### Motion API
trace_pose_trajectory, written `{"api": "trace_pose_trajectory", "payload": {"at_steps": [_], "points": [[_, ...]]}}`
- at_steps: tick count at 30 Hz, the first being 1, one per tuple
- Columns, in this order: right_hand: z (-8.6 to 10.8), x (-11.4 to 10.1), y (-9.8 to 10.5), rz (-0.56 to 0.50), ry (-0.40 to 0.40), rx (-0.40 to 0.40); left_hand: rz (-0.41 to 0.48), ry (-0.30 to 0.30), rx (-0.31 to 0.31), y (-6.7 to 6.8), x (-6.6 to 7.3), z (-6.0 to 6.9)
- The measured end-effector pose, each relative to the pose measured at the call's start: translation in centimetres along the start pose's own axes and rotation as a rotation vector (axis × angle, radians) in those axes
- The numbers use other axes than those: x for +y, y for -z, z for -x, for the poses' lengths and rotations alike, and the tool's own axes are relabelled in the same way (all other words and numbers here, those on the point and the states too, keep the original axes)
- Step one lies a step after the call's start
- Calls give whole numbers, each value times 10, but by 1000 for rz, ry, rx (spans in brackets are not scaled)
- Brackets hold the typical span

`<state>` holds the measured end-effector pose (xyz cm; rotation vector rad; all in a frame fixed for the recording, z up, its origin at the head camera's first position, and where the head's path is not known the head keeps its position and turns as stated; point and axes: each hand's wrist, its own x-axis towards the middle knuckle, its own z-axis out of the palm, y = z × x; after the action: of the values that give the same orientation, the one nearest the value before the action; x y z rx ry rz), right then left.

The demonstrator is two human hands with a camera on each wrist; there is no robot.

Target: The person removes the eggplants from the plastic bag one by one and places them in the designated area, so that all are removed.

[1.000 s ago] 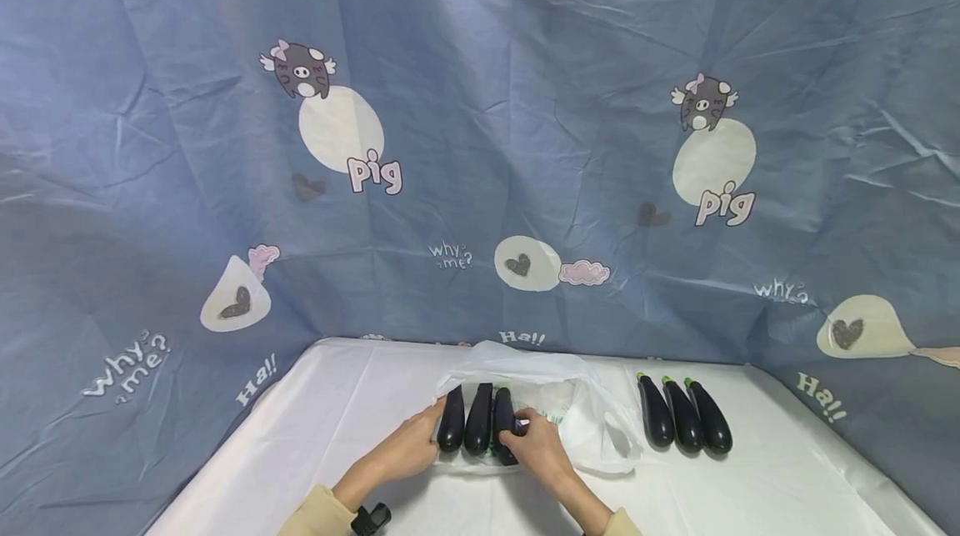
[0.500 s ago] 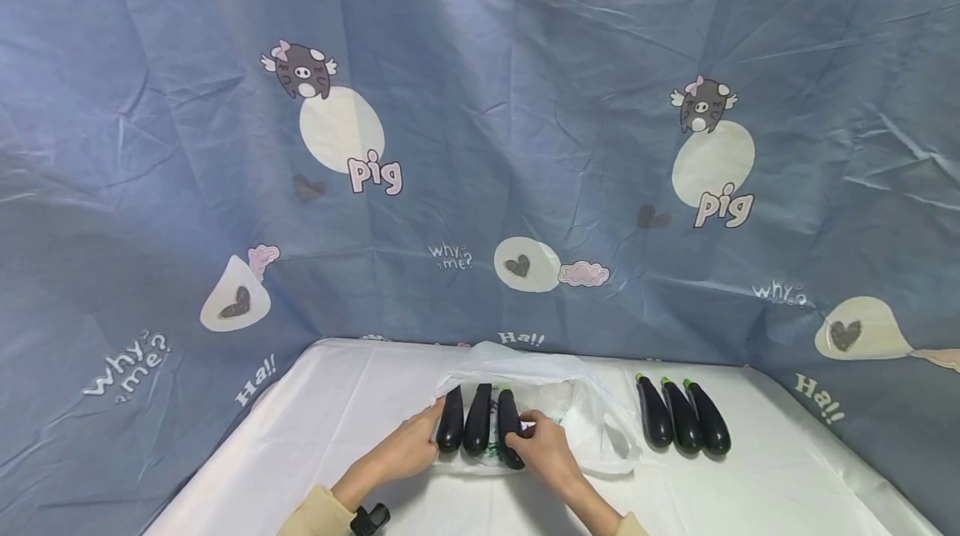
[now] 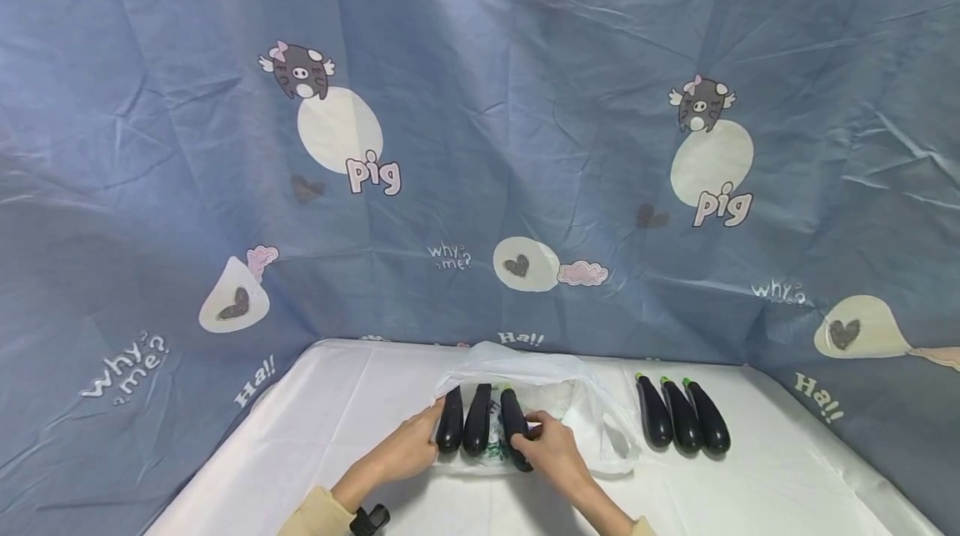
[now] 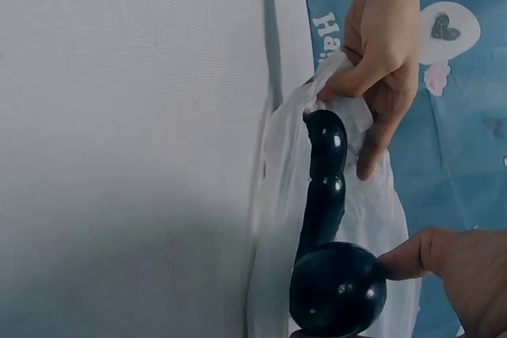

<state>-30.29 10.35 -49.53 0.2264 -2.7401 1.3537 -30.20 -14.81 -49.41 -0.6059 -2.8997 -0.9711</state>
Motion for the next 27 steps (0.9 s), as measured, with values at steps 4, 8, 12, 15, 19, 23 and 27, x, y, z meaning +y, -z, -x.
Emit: {"api": "trace_pose_trajectory", "payload": {"at_steps": [4,8,12,15,19,23,27], "points": [[3,1,3,-2,14,-2,-7,1,5,1,1,1],[6,2,5,5,28,3,-1,-1,-5,1,1,1],[8,1,7,18,40,15,0,1,-9,1,1,1],[10,1,8,27,47,21,-3,2,-9,1,1,1],[13,2,11,25,42,10,-1,7,-13,1,1,1],[16,2,14,23,33,-9,8,2,-10,0,1,1],[18,1,18,36,42,-16,12,-1,-7,-1,0,1]]}}
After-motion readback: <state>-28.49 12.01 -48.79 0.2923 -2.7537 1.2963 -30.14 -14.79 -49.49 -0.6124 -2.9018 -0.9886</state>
